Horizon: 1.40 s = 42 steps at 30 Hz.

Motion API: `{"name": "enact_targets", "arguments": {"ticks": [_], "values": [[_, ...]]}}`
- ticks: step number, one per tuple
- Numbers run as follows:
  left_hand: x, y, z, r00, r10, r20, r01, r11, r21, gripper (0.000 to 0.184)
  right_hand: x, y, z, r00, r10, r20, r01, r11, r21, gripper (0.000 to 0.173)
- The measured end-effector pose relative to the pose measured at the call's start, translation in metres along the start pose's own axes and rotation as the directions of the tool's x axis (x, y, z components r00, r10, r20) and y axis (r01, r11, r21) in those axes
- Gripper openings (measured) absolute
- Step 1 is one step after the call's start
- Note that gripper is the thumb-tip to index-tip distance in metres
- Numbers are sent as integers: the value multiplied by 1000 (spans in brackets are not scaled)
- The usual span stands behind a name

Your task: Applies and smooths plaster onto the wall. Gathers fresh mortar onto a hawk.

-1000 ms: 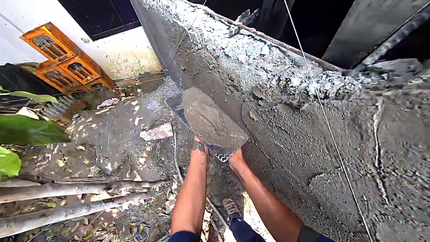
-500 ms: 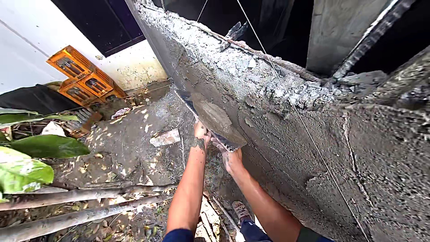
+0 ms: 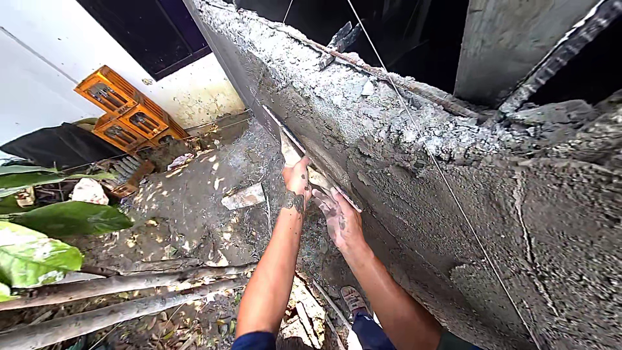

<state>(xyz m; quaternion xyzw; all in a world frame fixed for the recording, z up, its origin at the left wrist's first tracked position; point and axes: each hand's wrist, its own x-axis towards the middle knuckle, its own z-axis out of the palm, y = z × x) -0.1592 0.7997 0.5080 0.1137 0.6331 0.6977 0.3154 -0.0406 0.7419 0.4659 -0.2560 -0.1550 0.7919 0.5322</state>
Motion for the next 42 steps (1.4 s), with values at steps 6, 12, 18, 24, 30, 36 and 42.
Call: {"name": "enact_targets", "arguments": {"ticks": [6, 12, 18, 24, 30, 36, 42], "values": [[-15, 19, 6, 998, 51, 32, -51, 999, -8, 23, -7, -13, 10, 998, -19, 62, 20, 1000, -3, 31], [-23, 37, 11, 998, 53, 19, -54, 998, 38, 21, -11, -24, 23, 998, -19, 67, 18, 1000, 15, 32], [-22, 42, 10, 996, 78, 41, -82, 990, 115, 22, -15, -32, 30, 998, -1, 61, 0, 1000, 16, 34], [-29, 50, 13, 997, 71, 35, -75, 988, 136, 22, -19, -40, 39, 998, 18, 54, -20, 998, 52, 34], [-27, 58, 18, 996, 77, 38, -81, 988, 134, 20, -22, -48, 47, 997, 23, 69, -27, 998, 59, 36], [-29, 67, 20, 992, 109, 58, -116, 984, 134, 18, -26, -55, 56, 998, 13, 66, -17, 998, 66, 37], [-31, 74, 22, 991, 109, 74, -118, 983, 143, 20, -28, -61, 62, 998, 20, 56, -26, 993, 113, 35]]}}
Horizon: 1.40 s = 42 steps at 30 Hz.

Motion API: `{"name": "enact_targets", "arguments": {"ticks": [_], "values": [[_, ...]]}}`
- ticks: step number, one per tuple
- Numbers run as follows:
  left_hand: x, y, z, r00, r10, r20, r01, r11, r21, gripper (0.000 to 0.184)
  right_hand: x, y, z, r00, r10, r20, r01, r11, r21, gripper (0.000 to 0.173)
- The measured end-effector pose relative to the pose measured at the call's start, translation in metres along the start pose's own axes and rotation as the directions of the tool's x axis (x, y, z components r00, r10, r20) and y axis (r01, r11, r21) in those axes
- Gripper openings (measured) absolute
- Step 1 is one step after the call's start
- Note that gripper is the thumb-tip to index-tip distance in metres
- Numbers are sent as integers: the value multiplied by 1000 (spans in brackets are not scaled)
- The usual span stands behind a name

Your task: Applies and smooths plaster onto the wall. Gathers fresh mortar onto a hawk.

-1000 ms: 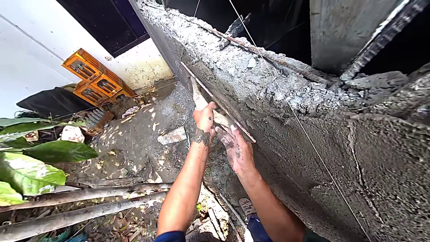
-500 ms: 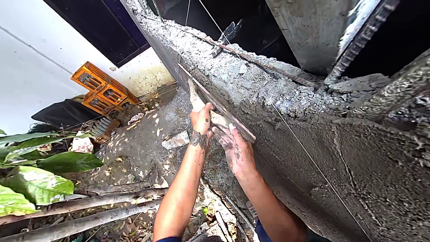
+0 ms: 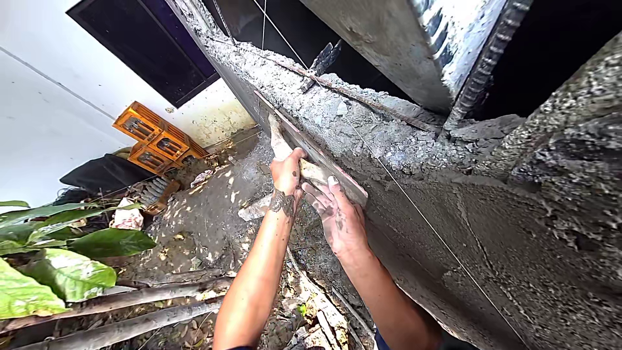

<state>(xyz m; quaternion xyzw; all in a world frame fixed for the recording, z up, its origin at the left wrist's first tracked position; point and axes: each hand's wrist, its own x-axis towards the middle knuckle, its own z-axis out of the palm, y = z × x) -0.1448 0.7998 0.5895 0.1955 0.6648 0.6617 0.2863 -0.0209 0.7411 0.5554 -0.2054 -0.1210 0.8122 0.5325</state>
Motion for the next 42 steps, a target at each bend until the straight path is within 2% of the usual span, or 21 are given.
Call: {"name": "enact_targets", "arguments": {"ticks": [14, 22, 32, 37, 42], "values": [[-10, 21, 4, 999, 22, 28, -24, 998, 66, 23, -6, -11, 8, 999, 21, 31, -23, 999, 38, 41], [-13, 26, 4, 999, 3, 50, -5, 999, 52, 29, -14, -19, 16, 1000, 4, 3, -5, 1000, 18, 40], [-23, 37, 2, 996, -26, 88, 24, 999, 22, 25, -22, -25, 20, 1000, -17, 3, 17, 1000, -13, 43], [-34, 52, 0, 991, -7, 134, 5, 1000, 15, 26, -28, -27, 17, 991, -84, 108, 91, 994, -58, 46], [-53, 74, -5, 976, 19, 217, -16, 1000, -20, 31, -42, -43, 21, 970, -87, 225, 105, 992, -70, 44]]}}
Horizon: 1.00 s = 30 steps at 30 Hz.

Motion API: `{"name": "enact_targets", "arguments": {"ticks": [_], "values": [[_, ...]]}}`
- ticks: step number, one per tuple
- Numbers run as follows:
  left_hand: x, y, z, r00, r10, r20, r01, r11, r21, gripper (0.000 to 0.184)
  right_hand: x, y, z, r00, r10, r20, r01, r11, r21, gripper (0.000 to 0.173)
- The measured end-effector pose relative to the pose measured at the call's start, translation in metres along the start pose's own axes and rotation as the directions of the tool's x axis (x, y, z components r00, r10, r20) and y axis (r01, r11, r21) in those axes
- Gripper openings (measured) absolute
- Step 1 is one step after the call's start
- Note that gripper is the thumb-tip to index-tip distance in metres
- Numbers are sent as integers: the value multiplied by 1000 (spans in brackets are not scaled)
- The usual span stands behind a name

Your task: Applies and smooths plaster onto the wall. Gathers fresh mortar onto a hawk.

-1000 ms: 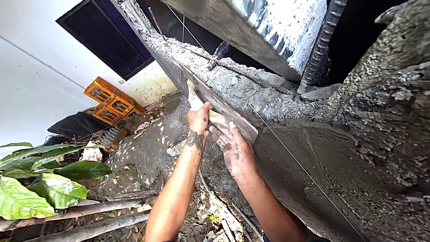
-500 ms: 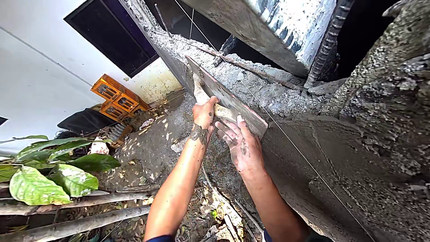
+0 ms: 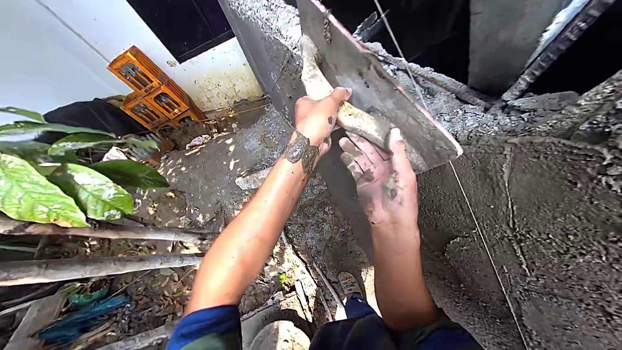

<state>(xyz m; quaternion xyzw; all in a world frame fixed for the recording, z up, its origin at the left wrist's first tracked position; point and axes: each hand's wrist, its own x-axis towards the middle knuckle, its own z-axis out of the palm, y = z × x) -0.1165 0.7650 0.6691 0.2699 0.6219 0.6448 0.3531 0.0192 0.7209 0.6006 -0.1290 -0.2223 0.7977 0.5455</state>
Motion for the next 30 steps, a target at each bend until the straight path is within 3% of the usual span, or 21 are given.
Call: {"name": "enact_targets", "arguments": {"ticks": [7, 10, 14, 17, 19, 22, 25, 30], "values": [[-19, 21, -9, 994, 94, 61, -95, 995, 9, 31, -11, -11, 14, 992, -76, 99, 87, 989, -116, 46], [-24, 27, -20, 985, 155, 75, -153, 988, -33, 27, -10, -3, 9, 968, -88, 235, 133, 974, -183, 49], [-38, -9, -53, 949, 314, -34, -316, 938, -142, 30, -19, 30, -28, 911, 27, 411, 106, 949, -297, 53], [-43, -78, -89, 938, 289, -189, -323, 929, -180, 26, -27, 77, -81, 924, 202, 325, -77, 930, -358, 46], [-28, -125, -99, 964, 117, -239, -171, 961, -219, 22, -25, 104, -113, 943, 250, 218, -151, 909, -389, 43], [6, -170, -91, 976, -72, -208, 9, 957, -291, 17, -11, 120, -133, 978, 193, 83, -147, 911, -385, 32], [27, -176, -66, 983, -98, -154, 47, 951, -305, 18, 9, 110, -141, 986, 166, 18, -146, 909, -391, 41], [45, -160, -40, 989, -2, -148, -18, 991, -135, 26, 21, 102, -139, 986, 159, 41, -141, 949, -281, 49]]}}
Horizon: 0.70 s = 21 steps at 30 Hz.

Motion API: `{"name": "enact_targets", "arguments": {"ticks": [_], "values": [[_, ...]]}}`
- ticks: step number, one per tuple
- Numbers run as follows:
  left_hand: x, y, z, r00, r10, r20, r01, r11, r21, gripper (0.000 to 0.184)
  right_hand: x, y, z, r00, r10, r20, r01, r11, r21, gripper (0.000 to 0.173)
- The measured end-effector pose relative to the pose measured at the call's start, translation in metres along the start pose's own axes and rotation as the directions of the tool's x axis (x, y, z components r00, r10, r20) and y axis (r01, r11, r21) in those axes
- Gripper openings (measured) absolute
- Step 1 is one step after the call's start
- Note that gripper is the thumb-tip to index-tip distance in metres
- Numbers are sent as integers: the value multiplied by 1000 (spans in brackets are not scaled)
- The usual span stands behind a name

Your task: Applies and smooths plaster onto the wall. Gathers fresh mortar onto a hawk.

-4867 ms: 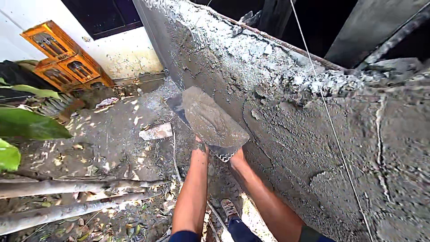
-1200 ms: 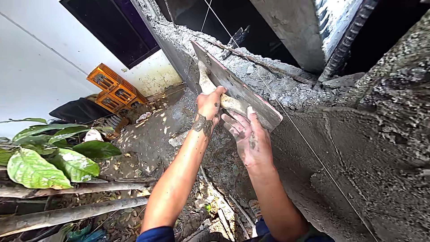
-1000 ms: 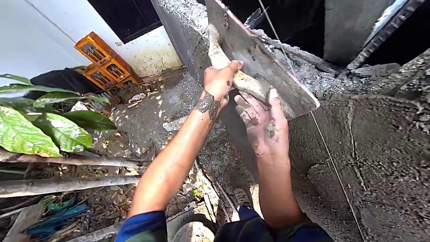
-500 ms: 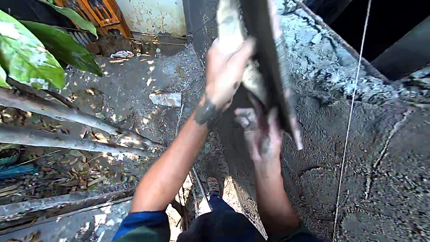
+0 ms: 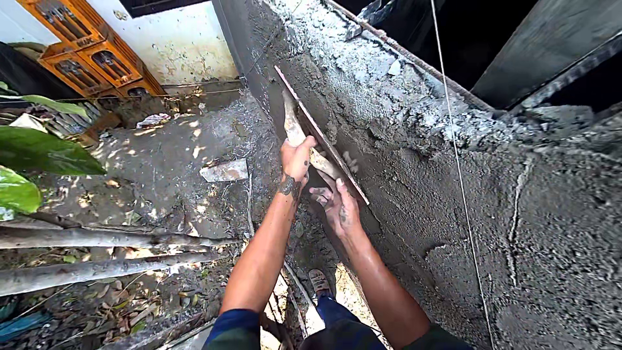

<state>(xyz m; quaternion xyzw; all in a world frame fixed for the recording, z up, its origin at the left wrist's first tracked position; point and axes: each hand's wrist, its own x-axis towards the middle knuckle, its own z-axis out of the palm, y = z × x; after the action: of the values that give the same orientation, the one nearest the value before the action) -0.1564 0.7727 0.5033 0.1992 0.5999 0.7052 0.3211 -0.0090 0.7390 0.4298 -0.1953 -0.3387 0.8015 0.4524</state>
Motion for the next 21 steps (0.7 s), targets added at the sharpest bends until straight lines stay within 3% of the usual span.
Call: {"name": "enact_targets", "arguments": {"ticks": [9, 21], "values": [[-5, 45, 24, 991, 125, 47, -130, 980, 153, 46, 1, -22, 19, 992, -67, 106, 48, 983, 179, 53], [-42, 94, 45, 980, 181, 79, -195, 948, 252, 48, -33, -85, 51, 989, -79, 125, 46, 968, 247, 49]]}}
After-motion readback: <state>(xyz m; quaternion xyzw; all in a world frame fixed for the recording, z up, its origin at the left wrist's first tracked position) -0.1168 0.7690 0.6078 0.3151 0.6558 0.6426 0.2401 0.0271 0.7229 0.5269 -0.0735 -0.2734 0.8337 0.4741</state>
